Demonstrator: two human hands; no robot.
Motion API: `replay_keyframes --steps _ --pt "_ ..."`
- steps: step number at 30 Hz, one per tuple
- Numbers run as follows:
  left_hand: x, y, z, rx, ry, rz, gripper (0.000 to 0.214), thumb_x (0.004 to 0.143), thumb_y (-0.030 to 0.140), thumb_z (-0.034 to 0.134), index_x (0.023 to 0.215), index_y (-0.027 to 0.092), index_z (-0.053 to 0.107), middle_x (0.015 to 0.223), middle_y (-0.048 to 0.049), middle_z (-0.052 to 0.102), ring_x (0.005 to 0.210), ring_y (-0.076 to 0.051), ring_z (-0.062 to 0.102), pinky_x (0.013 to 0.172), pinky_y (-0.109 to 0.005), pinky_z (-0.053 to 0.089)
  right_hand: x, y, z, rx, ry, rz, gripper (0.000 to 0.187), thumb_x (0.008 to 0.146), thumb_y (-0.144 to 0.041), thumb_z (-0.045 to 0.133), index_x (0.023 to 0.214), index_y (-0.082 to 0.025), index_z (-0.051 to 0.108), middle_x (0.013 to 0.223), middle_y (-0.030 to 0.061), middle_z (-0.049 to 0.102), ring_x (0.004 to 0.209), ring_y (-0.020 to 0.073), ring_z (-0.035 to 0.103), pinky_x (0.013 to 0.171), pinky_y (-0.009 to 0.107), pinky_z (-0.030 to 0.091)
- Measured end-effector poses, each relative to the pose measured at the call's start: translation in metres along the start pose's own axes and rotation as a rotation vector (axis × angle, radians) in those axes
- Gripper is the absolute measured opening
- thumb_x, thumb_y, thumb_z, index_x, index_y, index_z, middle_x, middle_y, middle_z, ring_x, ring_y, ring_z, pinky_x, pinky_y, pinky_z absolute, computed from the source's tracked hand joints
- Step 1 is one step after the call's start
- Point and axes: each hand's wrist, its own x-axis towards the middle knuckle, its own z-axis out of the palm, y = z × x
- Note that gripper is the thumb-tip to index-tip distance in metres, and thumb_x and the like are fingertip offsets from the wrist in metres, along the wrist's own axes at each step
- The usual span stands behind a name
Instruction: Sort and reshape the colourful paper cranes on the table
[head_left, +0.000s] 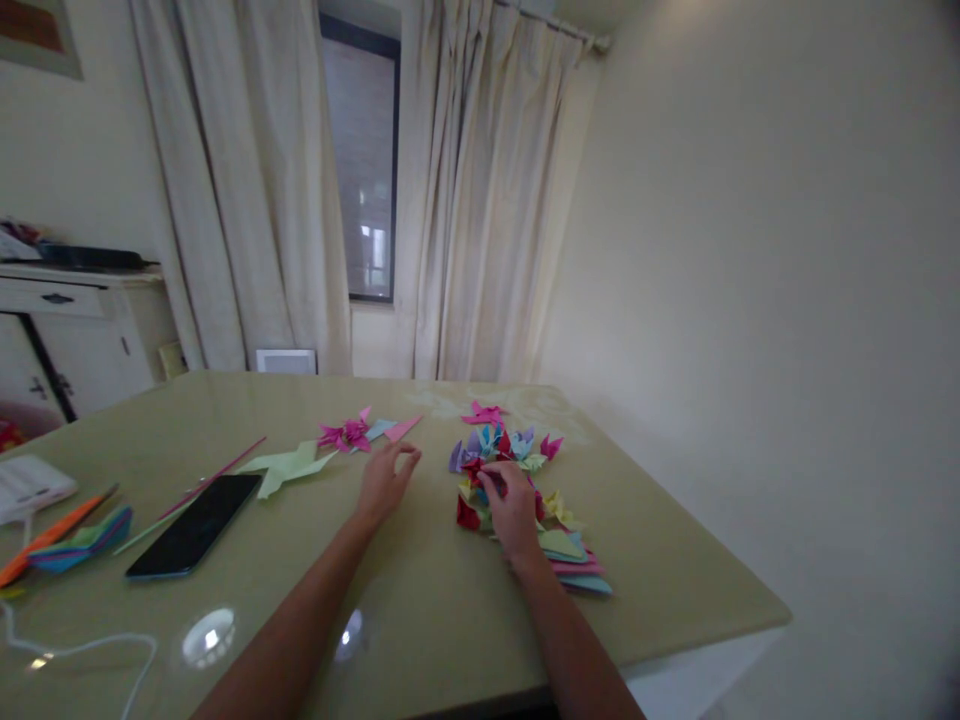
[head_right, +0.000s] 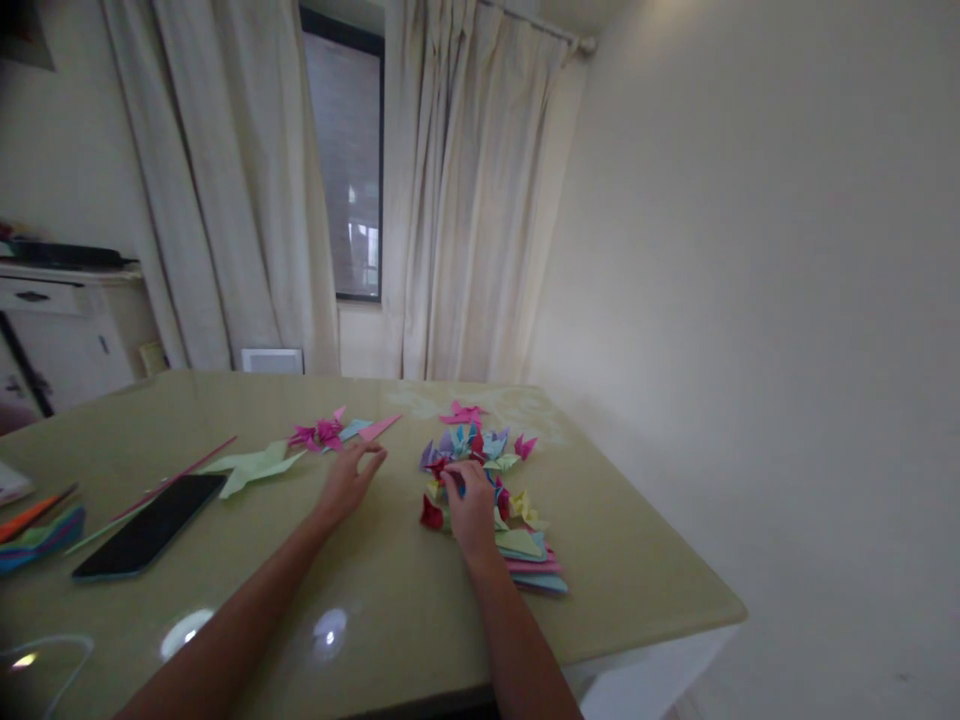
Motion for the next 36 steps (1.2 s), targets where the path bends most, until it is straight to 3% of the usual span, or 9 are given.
replay_keyframes --steps 2,5,8,16,21,26,29,33,36 --pt "0.002 -0.020 -0.025 0.142 0.137 -0.097 0.040 0.095 0.028 0.050 0.129 0.014 0.064 0.146 -0.0227 0.059 0.143 -0.040 0.045 0.121 -0.068 0.024 0.002 0.006 -0.004 -0.003 0.062 0.039 0.016 0.098 -0.030 0.062 0.095 -0.020 0.074 0.094 0.0087 0.073 0.090 0.0240 0.070 0.084 0.037 0.057" --pt "-0.003 -0.050 -0.059 0.620 0.206 -0.304 0.058 0.093 0.030 0.053 0.148 0.011 0.052 0.163 -0.0236 0.042 0.154 -0.040 0.032 0.124 -0.064 0.017 0.004 0.015 -0.008 0.004 0.117 0.084 0.022 0.099 -0.037 0.062 0.101 -0.019 0.073 0.100 0.0105 0.073 0.089 0.0237 0.070 0.084 0.037 0.058" --pt "-0.008 -0.068 -0.077 0.785 0.112 -0.464 0.057 0.096 0.041 0.051 0.141 0.007 0.058 0.146 -0.0271 0.059 0.140 -0.043 0.050 0.118 -0.062 0.029 0.005 0.018 -0.009 0.003 0.140 0.094 0.026 0.098 -0.040 0.063 0.108 -0.018 0.072 0.106 0.0113 0.071 0.084 0.0221 0.069 0.082 0.036 0.059" --pt "-0.005 -0.055 -0.082 0.824 0.164 -0.417 0.040 0.101 0.026 0.038 0.105 0.016 0.076 0.113 -0.0193 0.076 0.109 -0.036 0.067 0.097 -0.049 0.043 0.003 0.000 -0.007 -0.031 0.107 -0.019 0.017 0.100 -0.032 0.062 0.105 -0.020 0.072 0.103 0.0089 0.068 0.097 0.0240 0.066 0.092 0.038 0.054" --pt "0.004 -0.024 -0.071 0.671 0.429 -0.197 0.047 0.107 0.035 0.027 0.115 0.014 0.068 0.109 -0.0179 0.074 0.106 -0.032 0.066 0.096 -0.045 0.044 0.004 -0.025 0.004 0.013 -0.033 -0.086 0.013 0.101 -0.028 0.062 0.108 -0.022 0.071 0.104 0.0076 0.067 0.095 0.0220 0.066 0.090 0.035 0.054" --pt "0.001 0.003 -0.041 0.297 0.389 0.259 0.033 0.106 0.039 0.037 0.102 0.021 0.065 0.096 -0.0113 0.074 0.094 -0.026 0.068 0.091 -0.038 0.049 0.034 -0.049 0.022 -0.050 -0.292 -0.209 0.049 0.091 -0.032 0.077 0.137 -0.026 0.062 0.137 0.0116 0.062 0.124 0.0256 0.061 0.107 0.040 0.049" --pt "-0.008 0.014 -0.022 0.107 0.331 0.383 0.026 0.106 0.036 0.041 0.100 0.023 0.062 0.087 -0.0073 0.073 0.084 -0.023 0.069 0.081 -0.034 0.052 0.059 -0.054 0.035 -0.175 -0.445 -0.326 0.071 0.083 -0.037 0.085 0.148 -0.029 0.056 0.152 0.0135 0.054 0.139 0.0304 0.052 0.113 0.047 0.043" --pt "-0.013 0.023 -0.011 0.032 0.334 0.401 0.022 0.106 0.034 0.043 0.110 0.022 0.061 0.100 -0.0098 0.073 0.095 -0.024 0.069 0.087 -0.036 0.053 0.083 -0.045 0.052 -0.168 -0.673 -0.308 0.020 0.087 -0.025 0.081 0.107 -0.026 0.078 0.100 0.0021 0.078 0.094 0.0197 0.072 0.084 0.028 0.051" --pt "-0.006 0.013 -0.015 0.121 0.389 0.336 0.034 0.105 0.035 0.044 0.132 0.018 0.055 0.127 -0.0164 0.068 0.123 -0.029 0.061 0.108 -0.045 0.047 0.109 -0.023 0.053 -0.190 -0.611 -0.196 0.003 0.087 -0.021 0.081 0.086 -0.022 0.078 0.078 -0.0028 0.075 0.075 0.0148 0.068 0.070 0.022 0.046"
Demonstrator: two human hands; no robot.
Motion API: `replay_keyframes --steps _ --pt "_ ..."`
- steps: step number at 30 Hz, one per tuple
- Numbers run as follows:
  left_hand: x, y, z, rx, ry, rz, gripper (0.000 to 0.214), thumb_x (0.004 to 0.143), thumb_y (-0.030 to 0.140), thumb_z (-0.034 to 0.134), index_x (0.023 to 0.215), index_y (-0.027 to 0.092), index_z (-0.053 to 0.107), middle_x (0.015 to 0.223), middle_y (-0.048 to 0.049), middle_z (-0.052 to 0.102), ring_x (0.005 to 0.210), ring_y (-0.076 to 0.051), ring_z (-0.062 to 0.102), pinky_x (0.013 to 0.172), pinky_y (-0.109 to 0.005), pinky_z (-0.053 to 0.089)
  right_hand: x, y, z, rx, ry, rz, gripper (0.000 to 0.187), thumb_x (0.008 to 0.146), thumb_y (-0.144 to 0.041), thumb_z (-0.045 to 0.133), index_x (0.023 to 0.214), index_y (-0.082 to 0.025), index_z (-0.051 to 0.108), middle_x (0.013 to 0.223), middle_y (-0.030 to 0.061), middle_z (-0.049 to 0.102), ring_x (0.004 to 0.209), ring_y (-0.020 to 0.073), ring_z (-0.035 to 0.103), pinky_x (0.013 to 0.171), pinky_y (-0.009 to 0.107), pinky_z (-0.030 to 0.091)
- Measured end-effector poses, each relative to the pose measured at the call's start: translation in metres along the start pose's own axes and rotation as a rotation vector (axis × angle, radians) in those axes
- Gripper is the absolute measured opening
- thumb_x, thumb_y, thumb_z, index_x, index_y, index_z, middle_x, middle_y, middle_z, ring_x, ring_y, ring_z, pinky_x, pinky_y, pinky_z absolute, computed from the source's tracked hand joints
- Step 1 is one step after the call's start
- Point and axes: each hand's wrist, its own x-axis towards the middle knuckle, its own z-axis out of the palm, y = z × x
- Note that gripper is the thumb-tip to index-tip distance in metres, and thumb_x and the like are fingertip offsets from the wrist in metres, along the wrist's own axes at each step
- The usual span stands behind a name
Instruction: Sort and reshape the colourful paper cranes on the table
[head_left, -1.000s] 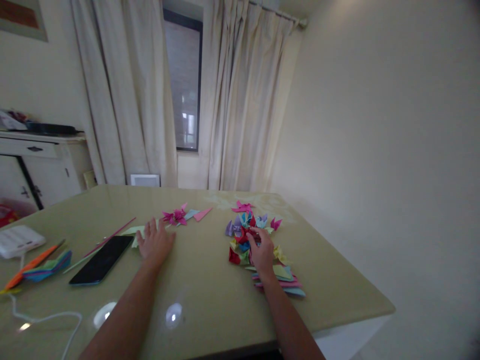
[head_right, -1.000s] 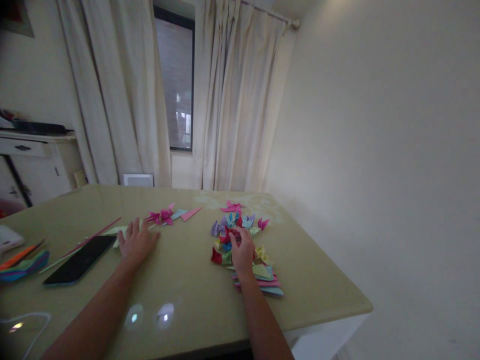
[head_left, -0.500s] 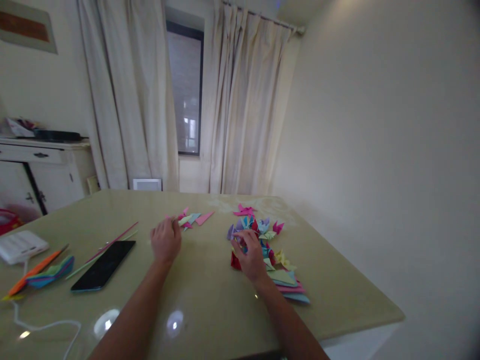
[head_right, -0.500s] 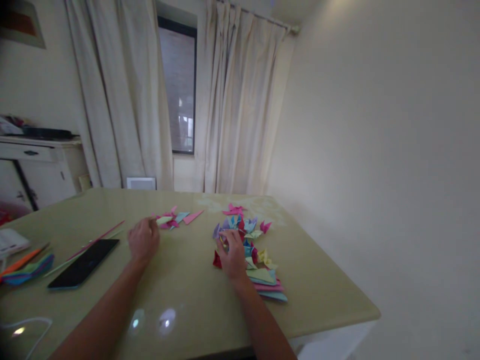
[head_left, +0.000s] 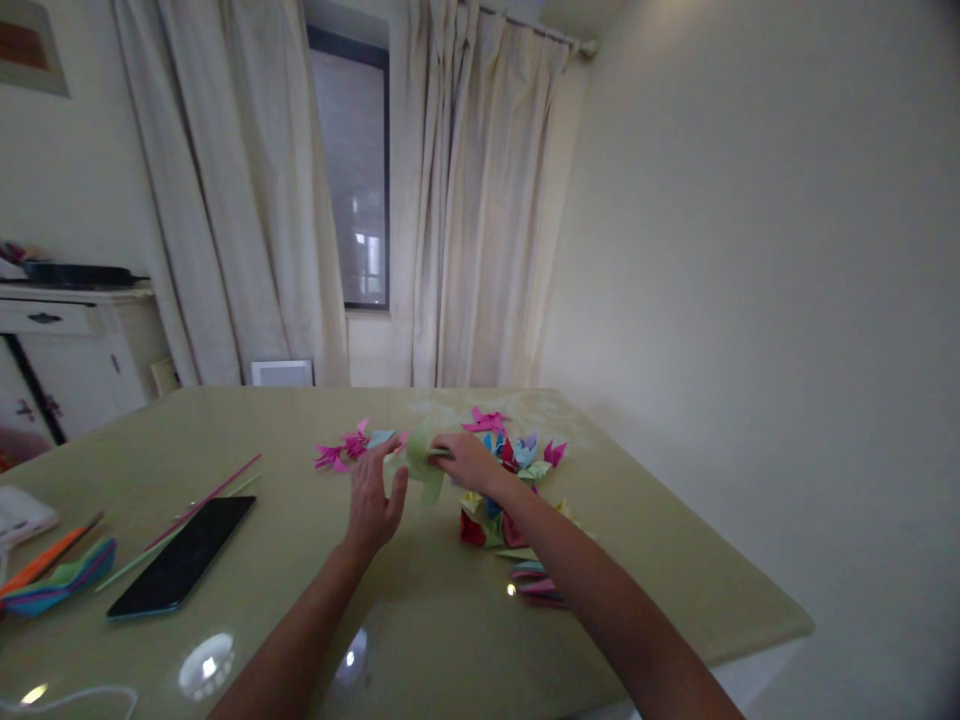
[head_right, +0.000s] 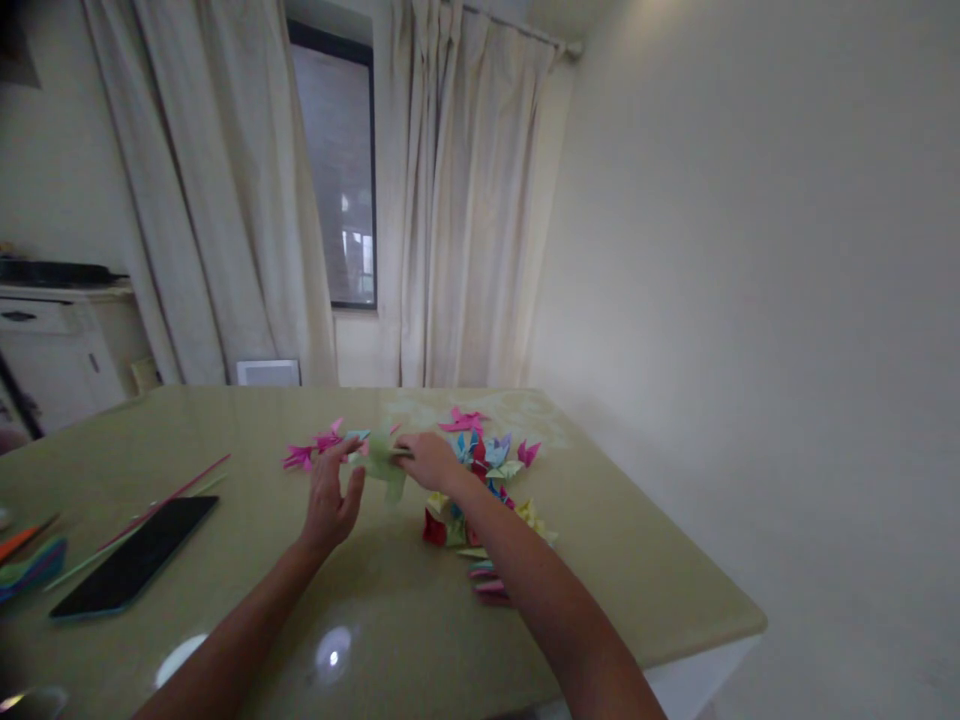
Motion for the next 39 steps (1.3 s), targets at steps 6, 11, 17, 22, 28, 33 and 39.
replay_keyframes --steps 6,11,17,22,28,33,39 --pt "0.003 -0.061 0.008 0.467 -0.207 -0.369 0.051 0.098 0.027 0.046 0.148 0.015 0.049 0.156 -0.0198 0.050 0.142 -0.036 0.045 0.118 -0.056 0.033 0.035 0.090 -0.042 -0.063 0.262 0.299 0.019 0.097 -0.021 0.063 0.085 -0.010 0.074 0.080 0.0027 0.073 0.076 0.0150 0.067 0.071 0.027 0.043" --pt "0.009 -0.095 0.017 0.646 -0.388 -0.382 0.058 0.096 0.038 0.052 0.150 0.017 0.049 0.164 -0.0209 0.040 0.149 -0.038 0.037 0.120 -0.058 0.026 0.032 0.123 -0.039 -0.124 0.387 0.483 0.011 0.090 -0.013 0.071 0.101 -0.011 0.073 0.103 0.0166 0.074 0.097 0.0285 0.072 0.080 0.037 0.049" --pt "0.019 -0.107 0.016 0.747 -0.423 -0.516 0.067 0.099 0.056 0.048 0.151 0.015 0.047 0.142 -0.0243 0.056 0.133 -0.043 0.049 0.104 -0.059 0.039 0.021 0.084 -0.013 -0.103 0.289 0.308 0.030 0.087 -0.013 0.076 0.116 -0.012 0.072 0.117 0.0145 0.072 0.111 0.0286 0.069 0.099 0.041 0.050" --pt "0.022 -0.105 0.008 0.762 -0.440 -0.455 0.047 0.104 0.036 0.037 0.140 0.013 0.057 0.129 -0.0206 0.064 0.122 -0.038 0.055 0.095 -0.049 0.046 0.001 0.022 0.003 -0.050 0.165 0.107 0.027 0.087 -0.022 0.079 0.113 -0.019 0.073 0.115 0.0079 0.072 0.110 0.0245 0.067 0.102 0.039 0.050" --pt "0.017 -0.113 -0.003 0.635 -0.418 -0.393 0.037 0.102 0.020 0.037 0.121 0.014 0.068 0.116 -0.0167 0.068 0.111 -0.031 0.062 0.100 -0.042 0.047 -0.048 -0.059 0.014 0.035 0.036 -0.075 0.030 0.092 -0.033 0.077 0.121 -0.025 0.070 0.117 0.0056 0.071 0.112 0.0249 0.064 0.099 0.038 0.048" --pt "0.011 -0.110 -0.005 0.472 -0.251 -0.436 0.032 0.095 0.017 0.046 0.121 0.018 0.065 0.110 -0.0130 0.065 0.108 -0.029 0.064 0.100 -0.042 0.052 -0.086 -0.088 0.043 0.066 -0.018 -0.090 0.036 0.092 -0.039 0.077 0.124 -0.027 0.067 0.119 0.0047 0.070 0.112 0.0256 0.063 0.101 0.040 0.046" --pt "0.006 -0.089 -0.006 0.076 -0.090 -0.461 0.036 0.089 0.033 0.059 0.122 0.020 0.064 0.116 -0.0104 0.059 0.093 -0.025 0.071 0.094 -0.046 0.060 -0.107 -0.083 0.067 0.072 0.012 -0.044 0.032 0.092 -0.030 0.076 0.122 -0.025 0.067 0.117 0.0061 0.071 0.110 0.0263 0.063 0.099 0.040 0.049"
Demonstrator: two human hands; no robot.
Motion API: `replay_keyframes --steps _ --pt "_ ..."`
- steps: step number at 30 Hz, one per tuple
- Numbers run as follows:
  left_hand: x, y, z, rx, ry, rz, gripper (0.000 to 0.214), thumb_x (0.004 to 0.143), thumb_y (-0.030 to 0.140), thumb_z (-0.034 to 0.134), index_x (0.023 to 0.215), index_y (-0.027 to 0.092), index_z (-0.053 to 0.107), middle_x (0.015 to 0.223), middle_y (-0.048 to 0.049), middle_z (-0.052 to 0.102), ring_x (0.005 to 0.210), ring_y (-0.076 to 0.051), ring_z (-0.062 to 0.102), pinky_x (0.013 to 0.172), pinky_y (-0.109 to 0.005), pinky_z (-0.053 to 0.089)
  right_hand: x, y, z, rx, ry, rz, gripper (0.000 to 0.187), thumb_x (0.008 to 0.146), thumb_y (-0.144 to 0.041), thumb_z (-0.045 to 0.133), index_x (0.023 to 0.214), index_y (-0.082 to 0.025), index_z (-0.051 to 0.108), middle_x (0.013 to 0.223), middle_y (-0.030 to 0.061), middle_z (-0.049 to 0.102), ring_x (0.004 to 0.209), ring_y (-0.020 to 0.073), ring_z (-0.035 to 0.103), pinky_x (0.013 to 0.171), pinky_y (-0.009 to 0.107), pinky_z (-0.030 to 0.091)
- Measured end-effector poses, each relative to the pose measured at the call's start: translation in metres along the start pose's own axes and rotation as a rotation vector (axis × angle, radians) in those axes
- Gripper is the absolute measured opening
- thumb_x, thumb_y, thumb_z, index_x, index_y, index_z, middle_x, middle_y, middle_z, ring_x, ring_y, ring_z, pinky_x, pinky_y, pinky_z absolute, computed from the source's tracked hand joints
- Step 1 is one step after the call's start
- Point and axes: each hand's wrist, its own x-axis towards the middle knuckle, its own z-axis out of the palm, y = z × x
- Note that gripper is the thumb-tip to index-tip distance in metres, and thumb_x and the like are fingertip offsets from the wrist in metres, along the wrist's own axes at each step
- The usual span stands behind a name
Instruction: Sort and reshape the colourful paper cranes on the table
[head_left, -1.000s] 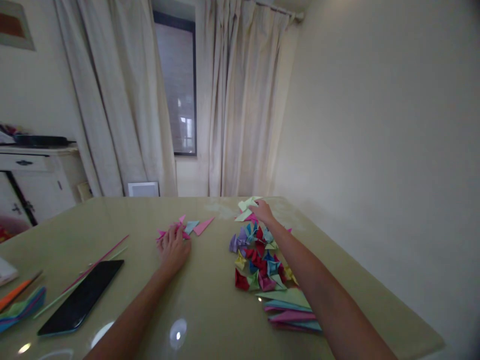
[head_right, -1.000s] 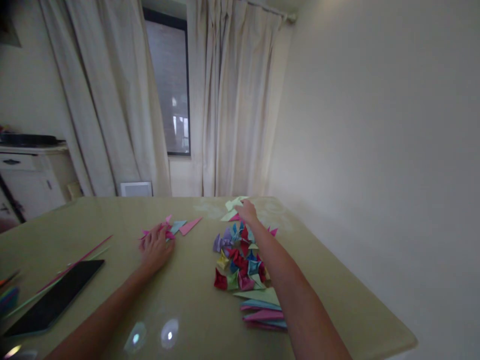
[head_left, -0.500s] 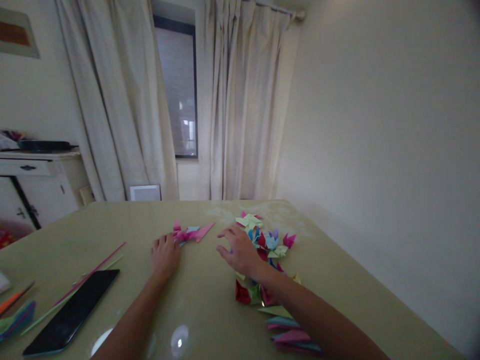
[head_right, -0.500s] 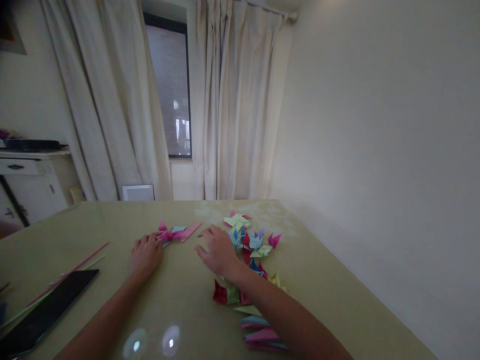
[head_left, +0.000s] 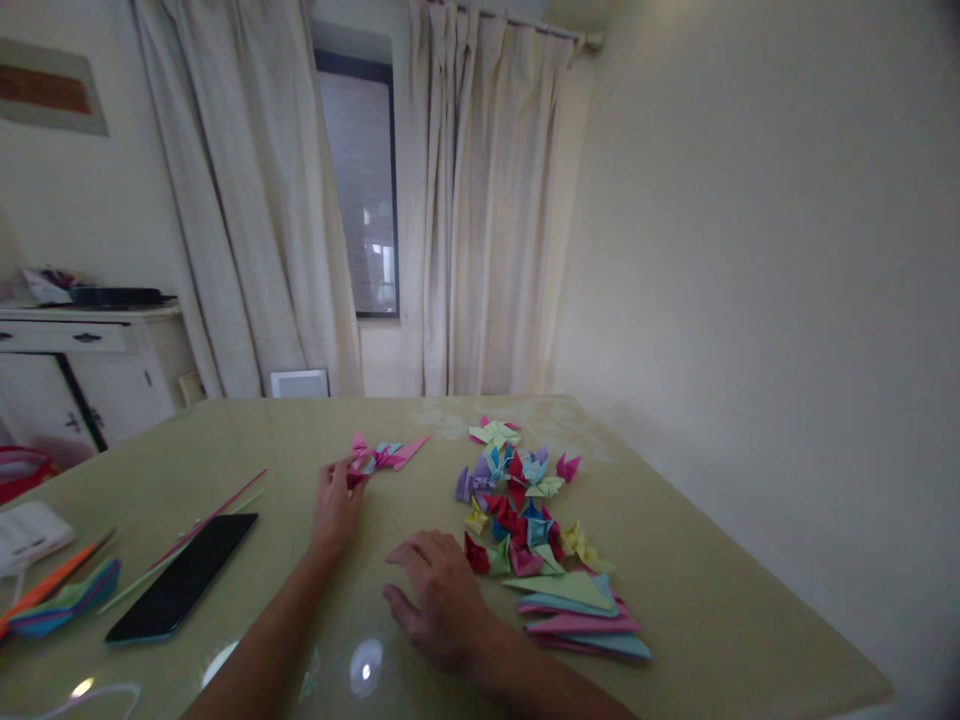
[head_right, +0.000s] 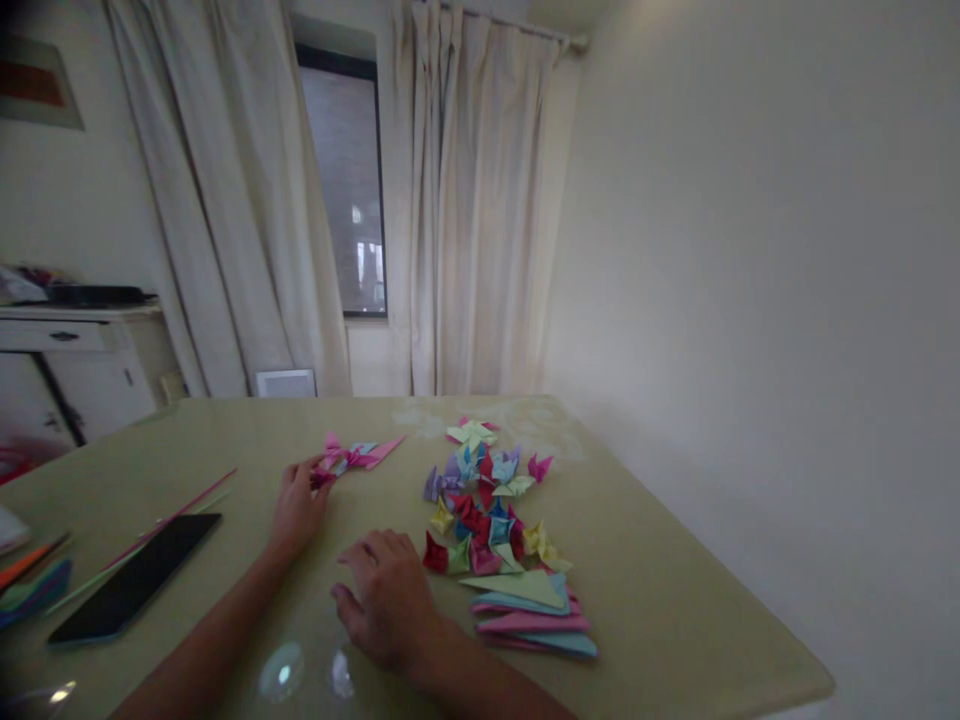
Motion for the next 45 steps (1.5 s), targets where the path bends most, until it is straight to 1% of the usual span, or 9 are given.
replay_keyframes --steps 5,10,16,19,24,29,37,42,45 --pt "-0.021 0.034 0.009 -0.430 -0.070 -0.001 0.046 0.083 0.060 0.069 0.107 0.020 0.070 0.119 -0.0109 0.068 0.102 -0.026 0.073 0.092 -0.045 0.064 0.002 0.016 -0.003 0.063 0.137 0.086 0.038 0.092 -0.020 0.072 0.129 -0.023 0.065 0.118 0.0090 0.070 0.111 0.0275 0.064 0.100 0.042 0.052" --pt "-0.052 0.078 0.014 -0.621 -0.274 0.070 0.038 0.082 0.057 0.076 0.094 0.021 0.076 0.110 -0.0082 0.071 0.105 -0.025 0.072 0.091 -0.041 0.065 0.009 0.033 -0.007 0.219 0.339 0.174 0.053 0.092 -0.011 0.065 0.143 -0.022 0.054 0.123 0.0098 0.066 0.098 0.0228 0.067 0.091 0.038 0.057" --pt "-0.068 0.090 0.015 -0.768 -0.560 -0.067 0.046 0.085 0.057 0.075 0.112 0.020 0.068 0.111 -0.0105 0.076 0.102 -0.028 0.077 0.092 -0.045 0.065 0.012 0.043 -0.016 0.218 0.400 0.188 0.024 0.094 -0.009 0.061 0.111 -0.024 0.071 0.108 0.0069 0.069 0.102 0.0248 0.068 0.092 0.037 0.056" --pt "-0.061 0.069 0.015 -0.617 -0.495 -0.004 0.040 0.094 0.054 0.061 0.116 0.021 0.064 0.116 -0.0111 0.075 0.104 -0.027 0.076 0.095 -0.045 0.063 0.013 0.049 -0.022 0.232 0.393 0.216 0.019 0.092 -0.008 0.060 0.100 -0.021 0.073 0.101 0.0071 0.071 0.095 0.0248 0.069 0.087 0.036 0.055" --pt "-0.045 0.033 0.018 0.186 -0.303 0.135 0.035 0.096 0.023 0.044 0.124 0.015 0.065 0.131 -0.0182 0.069 0.126 -0.030 0.064 0.111 -0.049 0.049 0.017 0.071 -0.038 0.337 0.532 0.268 0.013 0.092 -0.019 0.060 0.098 -0.020 0.072 0.097 0.0069 0.073 0.091 0.0244 0.069 0.087 0.037 0.053" --pt "-0.038 0.034 0.027 0.670 -0.363 0.126 0.054 0.099 0.025 0.043 0.151 0.012 0.049 0.157 -0.0216 0.052 0.144 -0.032 0.049 0.119 -0.050 0.035 0.017 0.094 -0.055 0.653 0.607 0.340 0.014 0.091 -0.033 0.063 0.096 -0.021 0.069 0.090 0.0042 0.073 0.082 0.0221 0.069 0.077 0.033 0.053" --pt "-0.037 0.039 0.015 0.741 -0.457 0.092 0.043 0.101 0.030 0.035 0.119 0.014 0.071 0.137 -0.0195 0.066 0.124 -0.034 0.063 0.104 -0.050 0.046 0.010 0.114 -0.068 0.789 0.712 0.344 0.016 0.089 -0.037 0.066 0.094 -0.022 0.067 0.085 0.0012 0.069 0.081 0.0193 0.065 0.077 0.030 0.051" --pt "-0.033 0.038 0.018 0.716 -0.419 0.041 0.054 0.100 0.035 0.038 0.144 0.011 0.056 0.156 -0.0227 0.052 0.138 -0.037 0.053 0.114 -0.054 0.039 0.011 0.117 -0.071 0.783 0.801 0.349 0.019 0.089 -0.041 0.066 0.093 -0.022 0.067 0.085 0.0014 0.070 0.082 0.0199 0.065 0.078 0.031 0.053" --pt "-0.028 0.036 0.019 0.697 -0.448 0.000 0.052 0.099 0.038 0.040 0.139 0.011 0.061 0.145 -0.0234 0.062 0.133 -0.037 0.058 0.111 -0.053 0.041 0.011 0.118 -0.073 0.816 0.849 0.365 0.022 0.086 -0.042 0.068 0.094 -0.022 0.067 0.088 0.0026 0.071 0.084 0.0207 0.067 0.077 0.032 0.055"
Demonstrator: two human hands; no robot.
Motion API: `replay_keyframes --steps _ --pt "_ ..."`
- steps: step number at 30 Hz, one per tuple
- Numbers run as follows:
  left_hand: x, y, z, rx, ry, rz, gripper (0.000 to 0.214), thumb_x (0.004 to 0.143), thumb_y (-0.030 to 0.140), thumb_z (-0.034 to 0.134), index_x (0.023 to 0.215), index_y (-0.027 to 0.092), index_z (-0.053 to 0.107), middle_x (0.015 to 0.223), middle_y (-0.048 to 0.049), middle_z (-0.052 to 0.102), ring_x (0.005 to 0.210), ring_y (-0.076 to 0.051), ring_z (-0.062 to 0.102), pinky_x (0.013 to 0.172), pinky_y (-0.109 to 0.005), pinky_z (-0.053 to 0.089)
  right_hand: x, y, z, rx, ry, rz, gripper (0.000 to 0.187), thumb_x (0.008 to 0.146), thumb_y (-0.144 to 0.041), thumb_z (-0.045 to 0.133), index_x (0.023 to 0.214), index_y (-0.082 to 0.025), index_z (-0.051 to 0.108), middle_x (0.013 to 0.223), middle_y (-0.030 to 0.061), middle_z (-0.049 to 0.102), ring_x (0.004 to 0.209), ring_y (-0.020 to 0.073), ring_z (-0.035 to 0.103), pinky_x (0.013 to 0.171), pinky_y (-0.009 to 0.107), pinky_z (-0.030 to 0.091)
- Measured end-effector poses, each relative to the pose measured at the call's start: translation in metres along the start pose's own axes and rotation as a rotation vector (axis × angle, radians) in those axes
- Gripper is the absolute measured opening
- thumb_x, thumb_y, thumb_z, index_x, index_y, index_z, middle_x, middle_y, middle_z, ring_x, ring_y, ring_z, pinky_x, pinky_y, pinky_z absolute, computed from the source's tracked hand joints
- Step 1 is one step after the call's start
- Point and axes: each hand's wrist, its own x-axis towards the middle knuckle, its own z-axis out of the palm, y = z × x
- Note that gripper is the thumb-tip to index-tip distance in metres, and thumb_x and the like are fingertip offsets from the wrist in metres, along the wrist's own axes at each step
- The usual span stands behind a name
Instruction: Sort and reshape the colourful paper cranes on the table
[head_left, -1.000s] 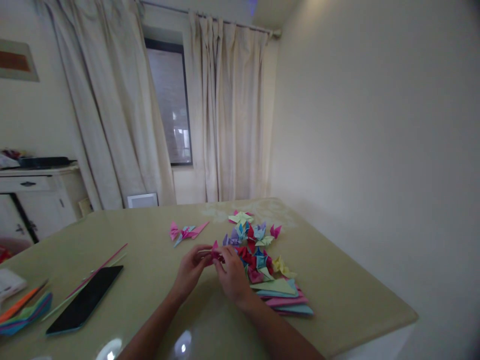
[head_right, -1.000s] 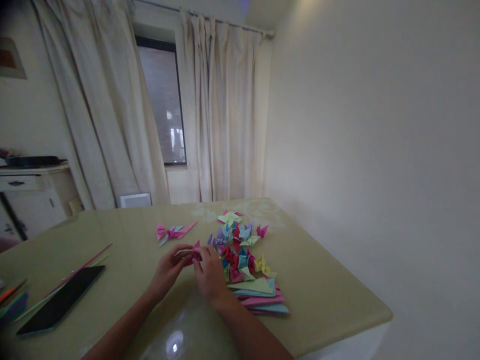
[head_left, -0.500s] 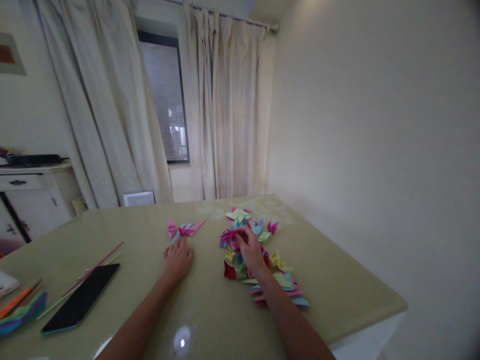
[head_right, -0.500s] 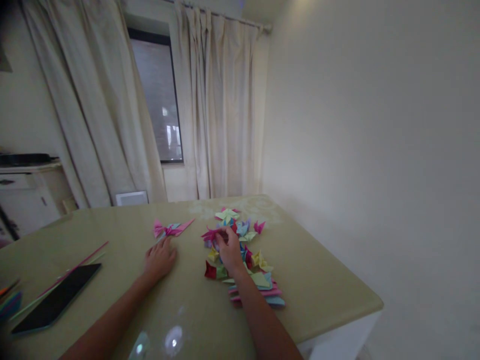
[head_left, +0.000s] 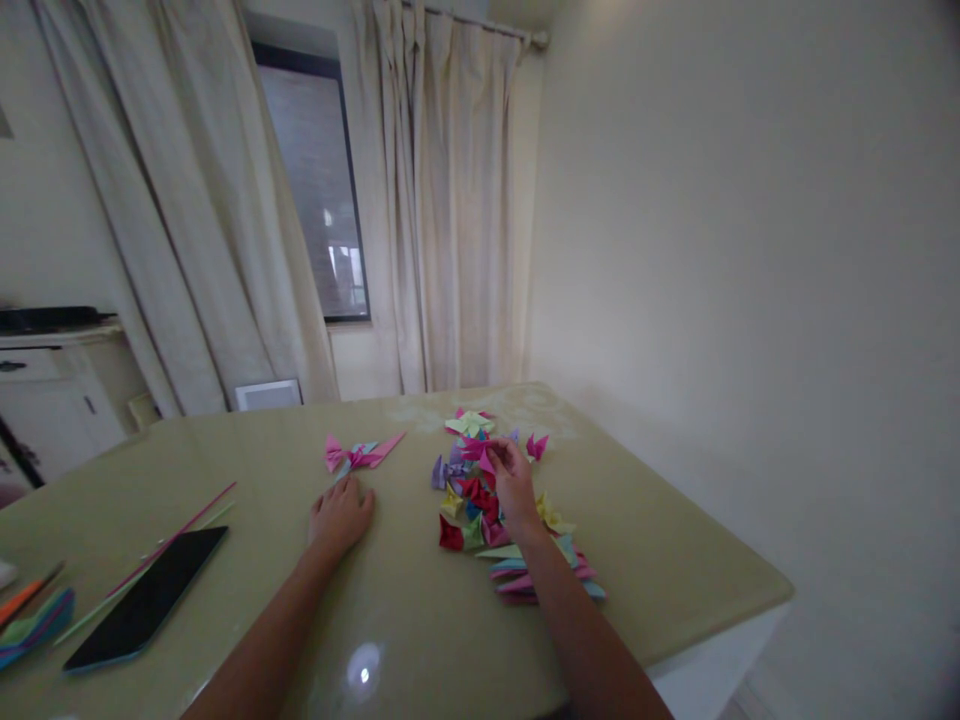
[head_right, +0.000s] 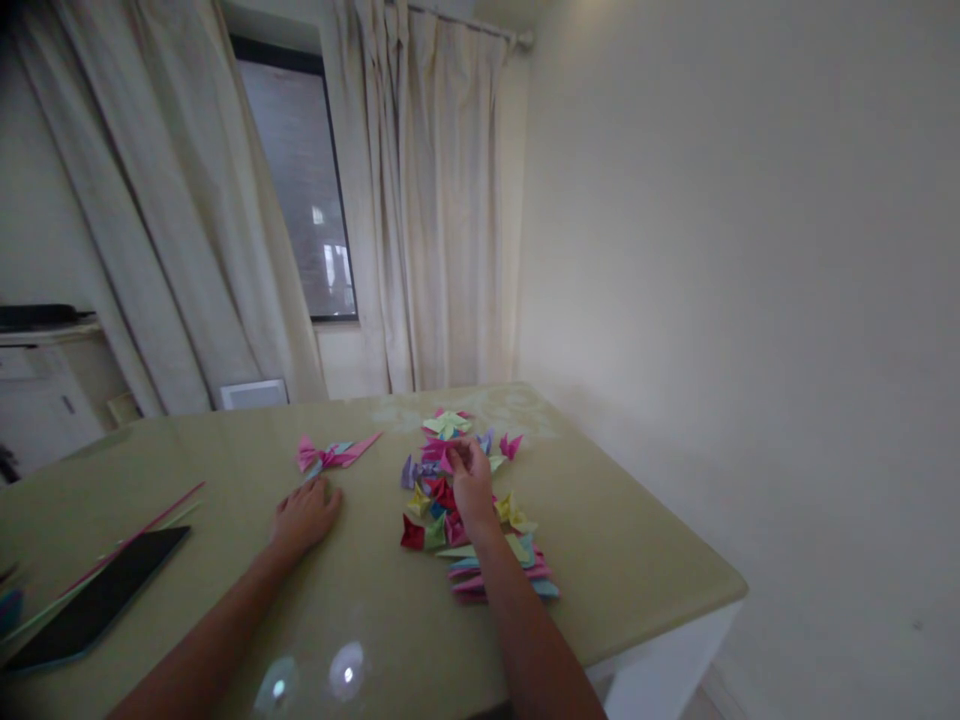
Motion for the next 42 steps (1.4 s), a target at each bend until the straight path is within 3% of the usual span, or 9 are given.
replay_keyframes --steps 2,5,11,18,27,33,37,42 --pt "0.001 -0.001 -0.001 0.005 -0.009 -0.003 0.051 0.099 0.038 0.039 0.134 0.011 0.063 0.140 -0.0236 0.065 0.129 -0.036 0.061 0.109 -0.051 0.043 0.001 -0.002 -0.001 0.020 0.015 0.021 0.026 0.083 -0.041 0.069 0.101 -0.022 0.068 0.093 0.0042 0.073 0.084 0.0214 0.068 0.075 0.032 0.057" --pt "0.000 -0.002 -0.003 0.024 0.013 -0.027 0.053 0.100 0.038 0.037 0.137 0.009 0.061 0.148 -0.0255 0.058 0.136 -0.038 0.055 0.109 -0.052 0.043 0.001 -0.008 -0.003 0.013 0.018 0.030 0.034 0.083 -0.039 0.068 0.112 -0.021 0.069 0.101 0.0063 0.076 0.087 0.0222 0.070 0.075 0.033 0.058" --pt "-0.002 0.001 -0.009 0.083 0.003 -0.052 0.052 0.100 0.037 0.036 0.125 0.004 0.067 0.131 -0.0268 0.068 0.123 -0.039 0.063 0.103 -0.051 0.047 -0.001 -0.015 -0.005 -0.024 -0.028 0.051 0.030 0.086 -0.044 0.067 0.106 -0.022 0.071 0.094 0.0046 0.075 0.077 0.0212 0.069 0.066 0.032 0.058" --pt "-0.015 -0.003 -0.023 0.107 -0.012 0.025 0.043 0.101 0.031 0.034 0.106 0.015 0.074 0.114 -0.0183 0.074 0.109 -0.033 0.069 0.090 -0.043 0.052 -0.003 -0.016 -0.005 0.036 -0.005 0.073 0.028 0.081 -0.038 0.070 0.105 -0.024 0.066 0.087 0.0012 0.070 0.068 0.0189 0.067 0.063 0.032 0.058" --pt "-0.020 -0.006 -0.026 0.097 0.022 0.027 0.041 0.103 0.034 0.037 0.110 0.018 0.074 0.121 -0.0169 0.070 0.114 -0.034 0.064 0.092 -0.045 0.050 -0.003 -0.019 -0.007 -0.015 -0.044 0.049 0.030 0.085 -0.041 0.067 0.110 -0.025 0.062 0.095 0.0032 0.071 0.072 0.0198 0.067 0.069 0.034 0.058" --pt "-0.022 -0.010 -0.023 0.023 0.039 -0.053 0.044 0.101 0.039 0.039 0.117 0.015 0.071 0.124 -0.0194 0.068 0.117 -0.036 0.062 0.092 -0.047 0.050 -0.005 -0.006 -0.009 -0.053 -0.046 0.099 0.025 0.080 -0.040 0.069 0.096 -0.025 0.056 0.089 0.0008 0.066 0.066 0.0189 0.066 0.056 0.031 0.055" --pt "-0.015 -0.019 -0.020 -0.082 0.006 -0.204 0.046 0.098 0.042 0.044 0.123 0.016 0.072 0.135 -0.0216 0.063 0.129 -0.041 0.055 0.100 -0.054 0.047 -0.010 -0.003 0.002 -0.164 -0.113 0.006 0.014 0.083 -0.033 0.061 0.093 -0.025 0.055 0.090 0.0006 0.065 0.069 0.0179 0.066 0.056 0.027 0.053" --pt "-0.006 -0.036 -0.023 -0.153 -0.076 -0.311 0.043 0.092 0.047 0.053 0.116 0.022 0.080 0.134 -0.0218 0.065 0.130 -0.044 0.056 0.099 -0.058 0.047 0.004 -0.007 0.042 -0.474 -0.373 -0.083 0.012 0.079 -0.018 0.054 0.090 -0.024 0.056 0.085 -0.0018 0.067 0.064 0.0153 0.065 0.059 0.025 0.050"
